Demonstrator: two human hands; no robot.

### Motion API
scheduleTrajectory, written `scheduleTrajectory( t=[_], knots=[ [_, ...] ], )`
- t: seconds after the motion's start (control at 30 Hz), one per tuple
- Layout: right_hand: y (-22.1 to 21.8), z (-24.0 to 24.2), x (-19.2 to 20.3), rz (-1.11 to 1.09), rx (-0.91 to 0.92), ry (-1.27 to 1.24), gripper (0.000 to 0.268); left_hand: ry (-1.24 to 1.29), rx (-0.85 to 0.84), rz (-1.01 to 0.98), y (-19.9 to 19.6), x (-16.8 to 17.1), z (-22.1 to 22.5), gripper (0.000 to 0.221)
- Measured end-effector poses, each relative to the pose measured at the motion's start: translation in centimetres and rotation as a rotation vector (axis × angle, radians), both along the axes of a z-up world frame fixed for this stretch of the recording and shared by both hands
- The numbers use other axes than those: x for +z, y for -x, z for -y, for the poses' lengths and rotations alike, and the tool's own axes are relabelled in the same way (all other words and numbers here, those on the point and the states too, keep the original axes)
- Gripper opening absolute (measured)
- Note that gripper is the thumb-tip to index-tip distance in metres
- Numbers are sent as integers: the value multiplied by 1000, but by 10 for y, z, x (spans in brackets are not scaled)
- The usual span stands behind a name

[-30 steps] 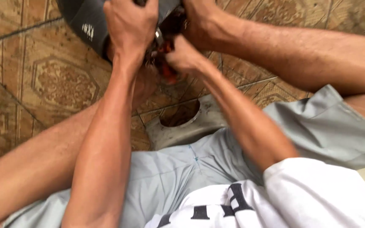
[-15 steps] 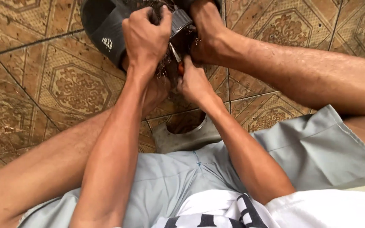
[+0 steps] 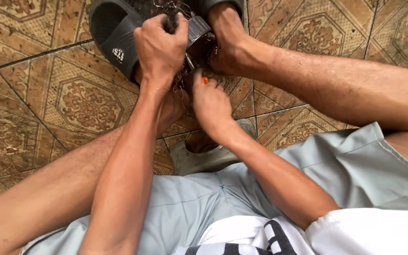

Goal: Extracting copper wire from a motor stator using a small hand tool and pliers for recycling.

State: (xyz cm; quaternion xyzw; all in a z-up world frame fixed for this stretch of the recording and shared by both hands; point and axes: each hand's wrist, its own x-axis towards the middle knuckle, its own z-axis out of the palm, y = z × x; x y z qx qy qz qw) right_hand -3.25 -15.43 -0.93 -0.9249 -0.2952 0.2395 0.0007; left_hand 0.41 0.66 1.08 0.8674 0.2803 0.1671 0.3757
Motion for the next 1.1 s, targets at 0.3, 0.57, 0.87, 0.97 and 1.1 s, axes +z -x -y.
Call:
scheduleTrajectory(
  t=[0.3,0.57,0.87,0.97,1.1],
  knots=[
    [22,57,66,-680,-164,-281,54,48,22,-36,7,-4,3,38],
    [-18,60,93,-590,-201,-332,29,43,30,4,6,-17,2,38],
    [-35,83,104,-582,-253,-133,37,86,31,-78,7,-52,11,49],
    [-32,78,86,-622,-248,-116,30,65,44,-109,-9,-39,16,49],
    [-33,73,76,-864,-537,-246,38,92,52,-354,-38,-21,25,41]
  ],
)
